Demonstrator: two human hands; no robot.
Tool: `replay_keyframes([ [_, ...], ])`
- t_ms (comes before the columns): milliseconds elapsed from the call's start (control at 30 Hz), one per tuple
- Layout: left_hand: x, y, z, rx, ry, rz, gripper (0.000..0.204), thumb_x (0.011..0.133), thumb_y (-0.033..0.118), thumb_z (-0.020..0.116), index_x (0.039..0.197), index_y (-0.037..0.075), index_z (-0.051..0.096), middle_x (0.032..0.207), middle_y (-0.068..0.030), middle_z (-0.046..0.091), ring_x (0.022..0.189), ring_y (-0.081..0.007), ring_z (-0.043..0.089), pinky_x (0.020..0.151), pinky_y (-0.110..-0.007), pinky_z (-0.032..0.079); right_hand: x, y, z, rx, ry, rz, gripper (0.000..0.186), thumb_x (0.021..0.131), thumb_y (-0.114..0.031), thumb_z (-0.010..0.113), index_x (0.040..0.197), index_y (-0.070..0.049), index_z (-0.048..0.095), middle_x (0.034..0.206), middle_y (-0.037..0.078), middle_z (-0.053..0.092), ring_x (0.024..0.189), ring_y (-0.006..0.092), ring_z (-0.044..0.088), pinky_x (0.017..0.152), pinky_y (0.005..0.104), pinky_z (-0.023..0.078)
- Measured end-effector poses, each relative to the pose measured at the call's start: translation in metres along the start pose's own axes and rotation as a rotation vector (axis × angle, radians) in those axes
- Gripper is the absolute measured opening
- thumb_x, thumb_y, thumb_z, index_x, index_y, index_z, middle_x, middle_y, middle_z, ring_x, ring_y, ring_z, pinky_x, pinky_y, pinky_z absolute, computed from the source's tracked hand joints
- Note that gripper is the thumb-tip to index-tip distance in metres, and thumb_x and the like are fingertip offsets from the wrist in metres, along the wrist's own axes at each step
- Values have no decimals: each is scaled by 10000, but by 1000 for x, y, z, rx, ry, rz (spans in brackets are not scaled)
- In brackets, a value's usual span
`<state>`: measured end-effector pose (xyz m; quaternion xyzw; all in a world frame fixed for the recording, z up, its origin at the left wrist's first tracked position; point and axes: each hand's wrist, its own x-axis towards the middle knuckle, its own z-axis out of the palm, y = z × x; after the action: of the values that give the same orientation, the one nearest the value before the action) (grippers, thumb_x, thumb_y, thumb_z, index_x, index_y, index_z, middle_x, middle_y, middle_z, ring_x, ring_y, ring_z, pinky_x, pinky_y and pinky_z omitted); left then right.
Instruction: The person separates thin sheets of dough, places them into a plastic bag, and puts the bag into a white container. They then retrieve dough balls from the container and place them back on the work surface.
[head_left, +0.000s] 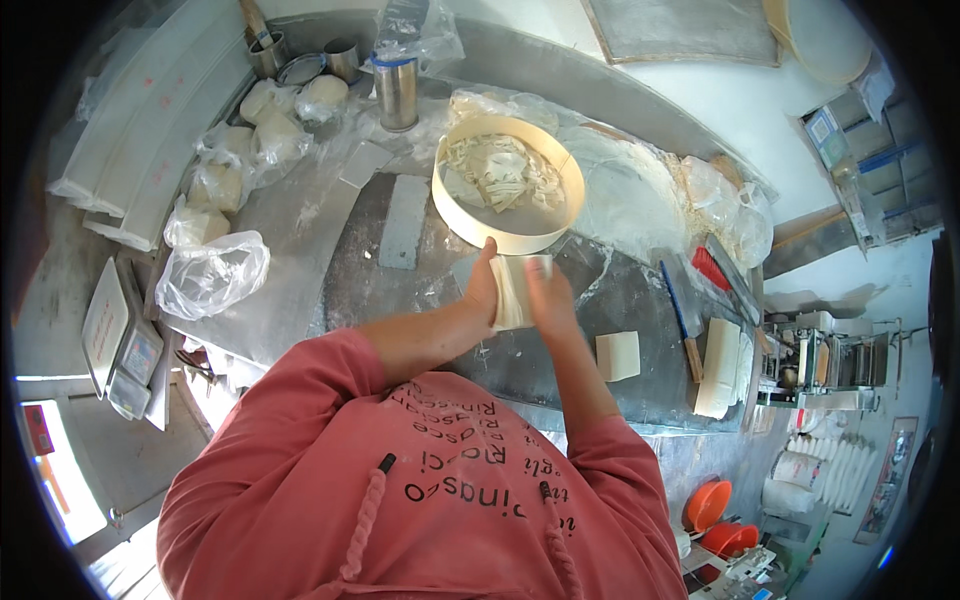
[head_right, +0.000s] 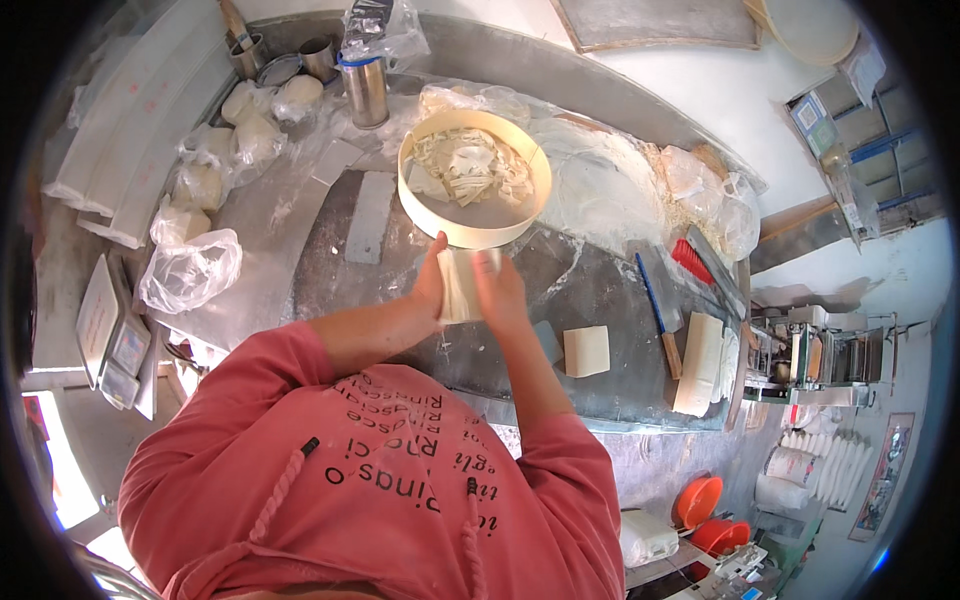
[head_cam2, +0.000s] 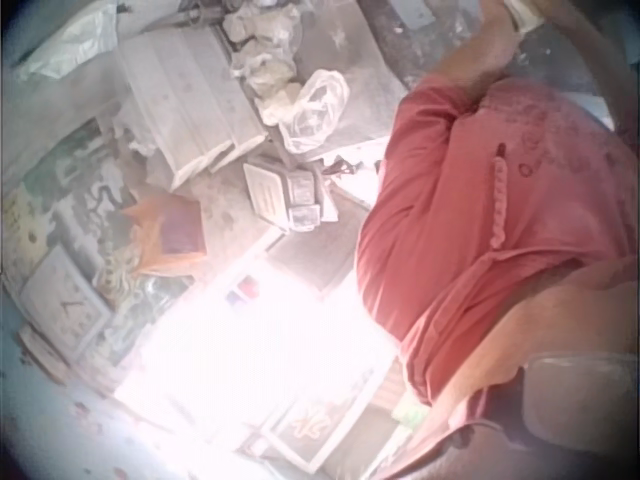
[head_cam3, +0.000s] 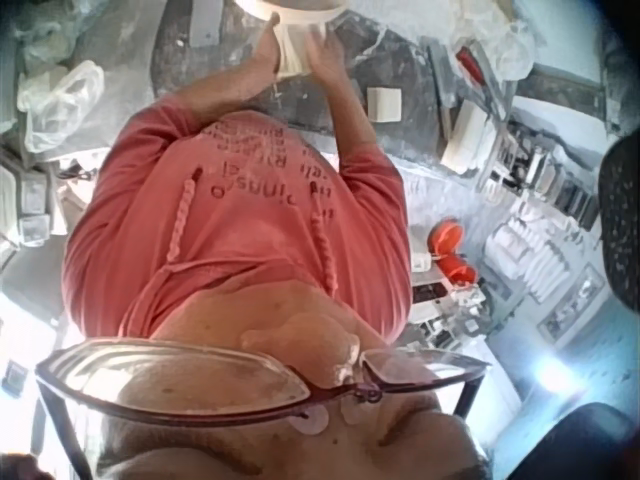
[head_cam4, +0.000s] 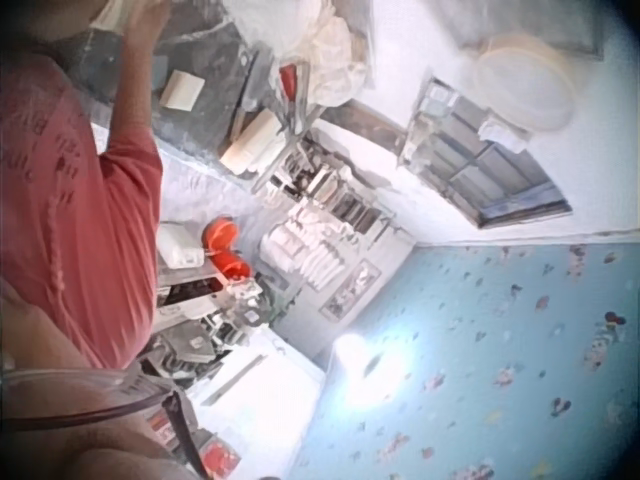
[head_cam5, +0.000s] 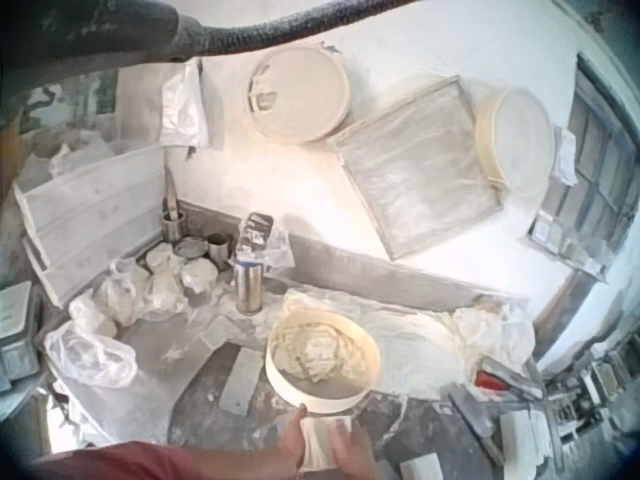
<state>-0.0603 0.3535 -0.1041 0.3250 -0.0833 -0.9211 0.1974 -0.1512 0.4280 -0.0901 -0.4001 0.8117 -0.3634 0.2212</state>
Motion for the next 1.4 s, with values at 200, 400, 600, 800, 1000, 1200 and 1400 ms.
replay_keyframes([
  [200, -7, 10, -3, 81, 98, -102, 638, 885, 580, 287, 1169, 45, 488, 1124, -139, 574, 1035, -267, 549, 931, -401, 402, 5, 8, -7, 687, -107, 71, 425, 914, -362, 435, 1126, -4, 524, 1013, 74, 601, 891, 156, 572, 795, 294, 459],
  [400, -2, 26, -12, 341, -66, -135, 649, 886, 557, 358, 1169, -11, 493, 1047, -118, 587, 951, -237, 540, 874, -361, 383, 15, 48, 1, 1125, -101, 144, 402, 934, -355, 401, 1164, -36, 482, 1073, 78, 566, 945, 177, 568, 796, 324, 479],
  [600, -64, 47, 31, 1366, -252, 502, 416, 913, 318, 504, 1093, -55, 540, 841, -45, 585, 758, -99, 513, 661, -266, 427, -5, 33, -5, 1726, -346, 68, 365, 933, -292, 382, 1209, -60, 439, 1143, 92, 525, 1025, 225, 534, 867, 357, 468],
  [800, -82, 56, 43, 1454, -209, 566, 248, 909, 187, 507, 1035, -24, 545, 712, -15, 560, 632, -68, 481, 555, -253, 420, -9, 7, 1, 1480, -228, 44, 422, 928, -298, 415, 1279, -69, 371, 1223, 71, 478, 1094, 191, 494, 910, 327, 443],
  [1000, -75, 54, 41, 1159, -352, 683, 296, 912, 104, 464, 1193, 14, 479, 750, -8, 547, 648, -64, 480, 553, -229, 402, -10, -15, -4, 1853, -428, 194, 441, 928, -333, 387, 1281, -69, 373, 1266, 91, 452, 1133, 237, 473, 980, 383, 387],
  [1200, -88, 67, 45, 1129, -431, 491, 401, 915, 75, 440, 1309, 39, 373, 722, 3, 482, 630, -62, 447, 536, -223, 376, -16, -26, -3, 1835, -387, 236, 476, 873, -421, 441, 1218, -94, 455, 1193, 90, 515, 1074, 248, 520, 895, 403, 438],
  [1400, -88, 66, 43, 1257, -421, 543, 468, 885, 21, 445, 1333, 71, 320, 725, -12, 478, 609, -70, 435, 514, -235, 366, -18, -13, 0, 1736, -385, 55, 486, 886, -417, 436, 1249, -94, 429, 1238, 97, 482, 1130, 249, 483, 947, 395, 412],
])
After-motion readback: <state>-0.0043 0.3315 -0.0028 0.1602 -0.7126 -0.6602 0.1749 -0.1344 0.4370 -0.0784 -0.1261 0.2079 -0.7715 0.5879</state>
